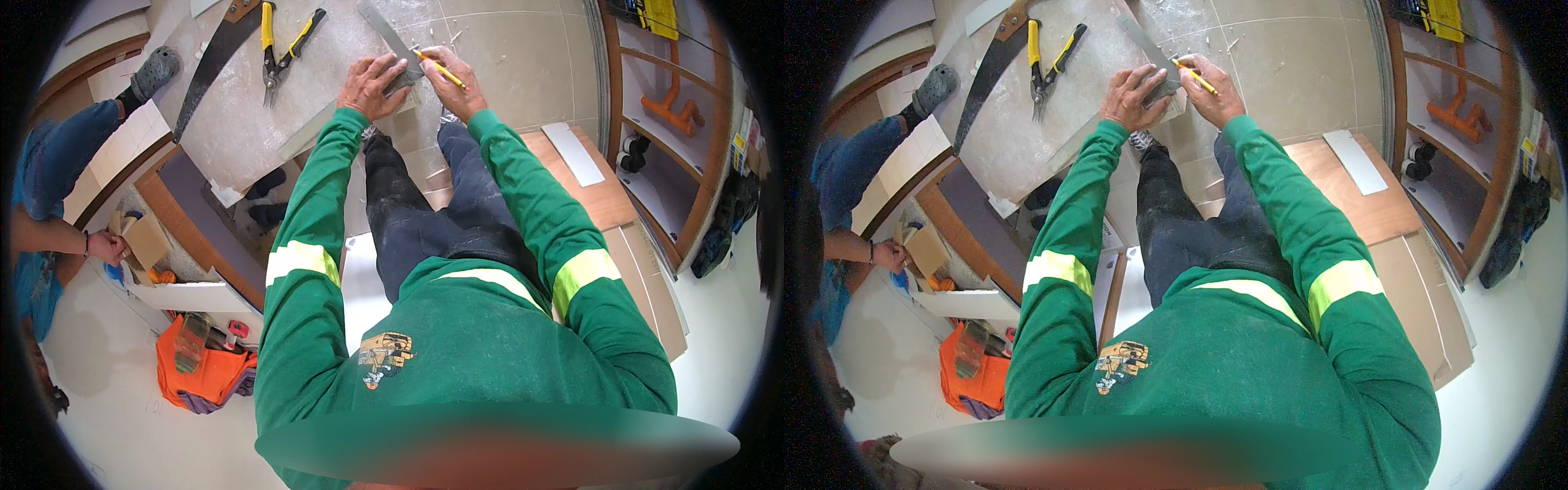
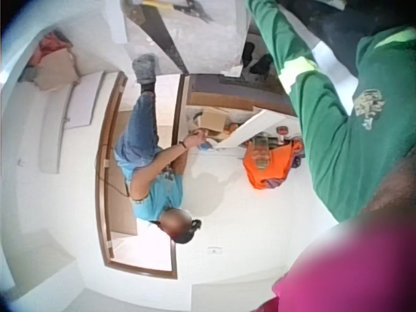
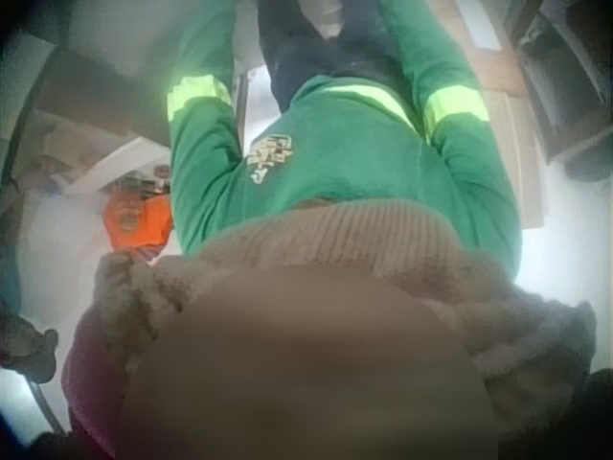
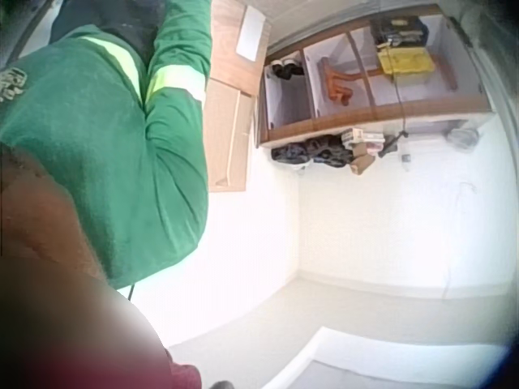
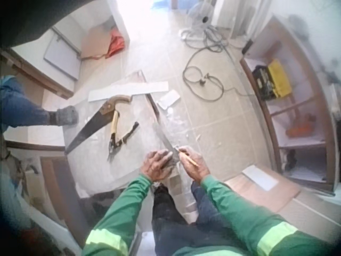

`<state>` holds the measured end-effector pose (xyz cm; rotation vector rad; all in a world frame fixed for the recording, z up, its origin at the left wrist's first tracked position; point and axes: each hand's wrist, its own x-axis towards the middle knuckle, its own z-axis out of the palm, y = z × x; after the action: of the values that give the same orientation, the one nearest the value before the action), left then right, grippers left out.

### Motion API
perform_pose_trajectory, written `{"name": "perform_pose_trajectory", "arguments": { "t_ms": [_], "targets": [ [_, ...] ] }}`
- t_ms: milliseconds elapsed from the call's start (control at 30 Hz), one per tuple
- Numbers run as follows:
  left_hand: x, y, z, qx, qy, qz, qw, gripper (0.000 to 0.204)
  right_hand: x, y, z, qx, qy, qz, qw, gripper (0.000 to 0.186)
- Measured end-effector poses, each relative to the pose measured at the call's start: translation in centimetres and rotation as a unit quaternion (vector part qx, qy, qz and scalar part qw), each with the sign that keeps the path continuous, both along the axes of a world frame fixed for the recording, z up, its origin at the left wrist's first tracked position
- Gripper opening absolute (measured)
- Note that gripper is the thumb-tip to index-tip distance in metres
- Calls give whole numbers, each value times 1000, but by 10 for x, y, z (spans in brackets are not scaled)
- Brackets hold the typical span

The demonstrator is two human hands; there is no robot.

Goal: The person measures a wall opening and a metal strip, then marks the strip with a pencil. They use tin snips to cut the metal strip to length and trim the edges. The person repeats the measuring and cutting process for a second piece.

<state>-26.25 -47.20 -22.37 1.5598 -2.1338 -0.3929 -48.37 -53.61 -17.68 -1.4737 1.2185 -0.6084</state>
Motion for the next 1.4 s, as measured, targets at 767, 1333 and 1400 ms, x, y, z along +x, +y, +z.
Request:
{"name": "perform_pose_trajectory", "arguments": {
  "t_ms": [767,1333,1400],
  "targets": [
    [3,0,2,11,23,3,1000,58,6,-14,10,-5,65,70,995,29],
    [-40,205,82,76,187,435,878,47,115,9,10,-398,201,455,771,40],
    [-42,247,104,129,197,512,826,45,151,31,-8,-359,197,538,737,40]
  ]
}}
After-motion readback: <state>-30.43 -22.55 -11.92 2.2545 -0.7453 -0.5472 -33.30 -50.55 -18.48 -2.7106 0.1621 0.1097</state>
